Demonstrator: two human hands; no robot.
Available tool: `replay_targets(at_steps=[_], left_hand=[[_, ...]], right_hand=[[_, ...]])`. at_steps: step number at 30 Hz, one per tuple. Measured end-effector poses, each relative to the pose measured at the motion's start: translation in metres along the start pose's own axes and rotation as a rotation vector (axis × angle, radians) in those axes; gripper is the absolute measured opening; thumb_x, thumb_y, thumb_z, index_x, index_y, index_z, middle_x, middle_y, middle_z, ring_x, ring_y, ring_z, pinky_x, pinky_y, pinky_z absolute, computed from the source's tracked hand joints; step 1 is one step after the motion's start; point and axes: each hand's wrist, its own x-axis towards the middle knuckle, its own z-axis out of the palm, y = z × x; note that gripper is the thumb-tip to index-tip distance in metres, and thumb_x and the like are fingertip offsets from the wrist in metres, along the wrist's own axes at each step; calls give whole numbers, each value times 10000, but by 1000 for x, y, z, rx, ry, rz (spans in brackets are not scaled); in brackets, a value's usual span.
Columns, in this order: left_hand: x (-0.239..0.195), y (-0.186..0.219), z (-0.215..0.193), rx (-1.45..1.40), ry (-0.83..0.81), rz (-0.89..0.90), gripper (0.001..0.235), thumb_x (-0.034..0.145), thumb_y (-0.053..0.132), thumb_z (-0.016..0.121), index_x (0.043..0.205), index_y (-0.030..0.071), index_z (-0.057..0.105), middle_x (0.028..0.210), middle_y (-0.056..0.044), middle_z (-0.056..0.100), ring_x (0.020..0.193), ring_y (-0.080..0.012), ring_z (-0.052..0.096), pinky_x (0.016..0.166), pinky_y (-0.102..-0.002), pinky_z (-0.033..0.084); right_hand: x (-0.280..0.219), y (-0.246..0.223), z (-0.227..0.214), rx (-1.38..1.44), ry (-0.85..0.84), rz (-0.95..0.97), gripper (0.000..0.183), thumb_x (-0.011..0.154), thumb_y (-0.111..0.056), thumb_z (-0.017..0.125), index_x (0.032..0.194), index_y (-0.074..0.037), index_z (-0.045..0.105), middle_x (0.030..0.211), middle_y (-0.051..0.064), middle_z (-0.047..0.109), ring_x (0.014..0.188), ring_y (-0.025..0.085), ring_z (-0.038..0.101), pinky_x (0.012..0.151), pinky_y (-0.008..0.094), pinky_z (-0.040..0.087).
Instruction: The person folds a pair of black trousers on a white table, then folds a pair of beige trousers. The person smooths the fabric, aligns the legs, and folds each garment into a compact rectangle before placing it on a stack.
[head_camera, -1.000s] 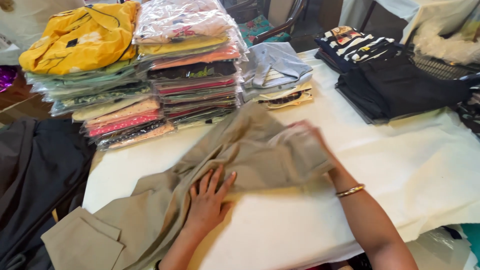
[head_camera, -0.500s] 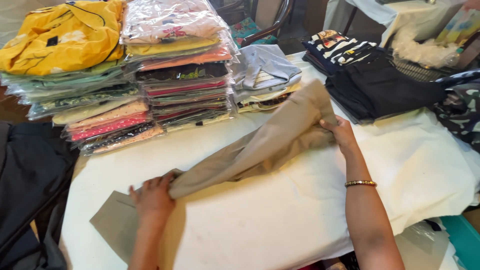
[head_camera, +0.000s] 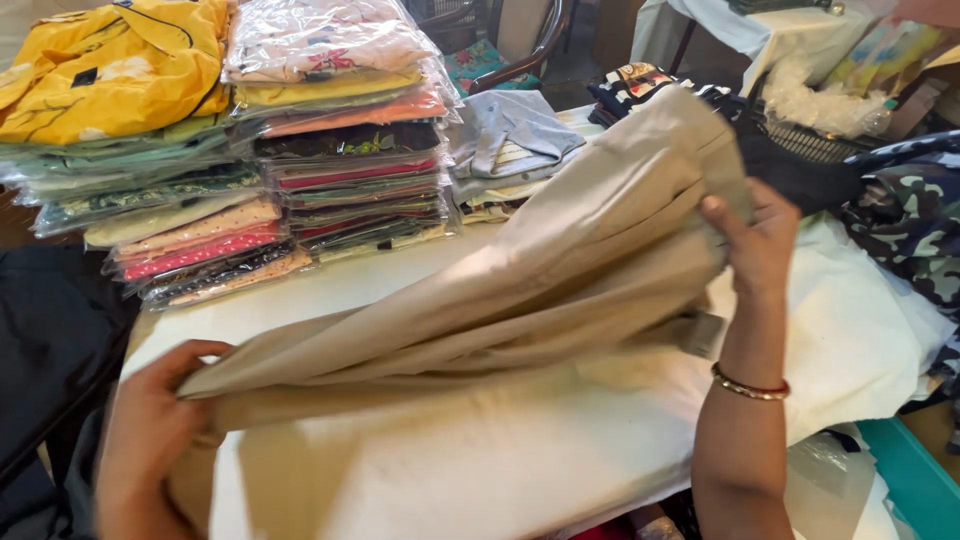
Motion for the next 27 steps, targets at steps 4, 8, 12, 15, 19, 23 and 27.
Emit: replay_targets(at_steps=[4, 8, 12, 15, 19, 23, 27], left_hand=[[20, 5, -39, 89, 25, 76, 485, 776, -42, 657, 1223, 123, 744, 890, -106, 748, 708, -203, 665, 611, -403, 555], [44, 30, -19, 762, 55, -80, 676, 784, 303, 812, 1414, 252, 573, 1203, -92, 673, 1051, -297, 636, 910, -592, 493], [53, -13, 30, 1189, 159, 13, 1006, 751, 628, 805, 1607, 372, 345, 1537, -67, 491, 1468, -261, 411, 1123, -719, 275], [47, -25, 77, 842, -186, 308, 964, 688, 473, 833, 1529, 420, 366, 1577, 2, 376, 1480, -273, 331, 1164, -650, 258], [37, -29, 123, 640, -555, 461, 1032, 669, 500, 890, 1564, 417, 384, 1629, -83, 243, 1522, -338, 153, 1201, -586, 160], [31, -34, 127, 535, -608, 471, 1083, 616, 575, 921, 1560, 393, 423, 1681, -142, 217, 1498, -389, 85, 1179, -596, 87], [26, -44, 137, 583, -520, 525, 939, 642, 645, 859, 1485, 402, 524, 1560, -123, 327, 1512, -331, 187, 1205, -592, 93]], right_hand=[[22, -36, 20, -86, -35, -44, 342, 956, -81, 793, 1267, -10, 666, 1113, 23, 747, 980, 118, 706, 873, 284, 585], [36, -32, 65, -973, -55, 100, 643, 837, -251, 861, 1409, -129, 593, 839, 73, 751, 748, 254, 702, 678, 412, 533], [4, -7, 73, -960, -117, 50, 720, 784, -333, 859, 1423, -165, 572, 866, 35, 745, 716, 259, 703, 648, 413, 530], [-13, 49, 50, -933, -408, 105, 570, 815, -312, 837, 1343, -199, 654, 859, 9, 764, 752, 177, 727, 679, 356, 558], [-17, 88, 23, -518, -696, 371, 510, 883, -193, 773, 1373, -126, 647, 851, -11, 742, 773, 96, 684, 731, 284, 553], [-17, 43, 25, -150, -720, 576, 678, 831, -75, 764, 1454, -142, 506, 829, 12, 685, 763, 103, 625, 724, 273, 536], [-28, 41, 33, -57, -931, 609, 842, 735, 4, 810, 1492, -146, 474, 900, 11, 651, 805, 85, 631, 745, 265, 562]])
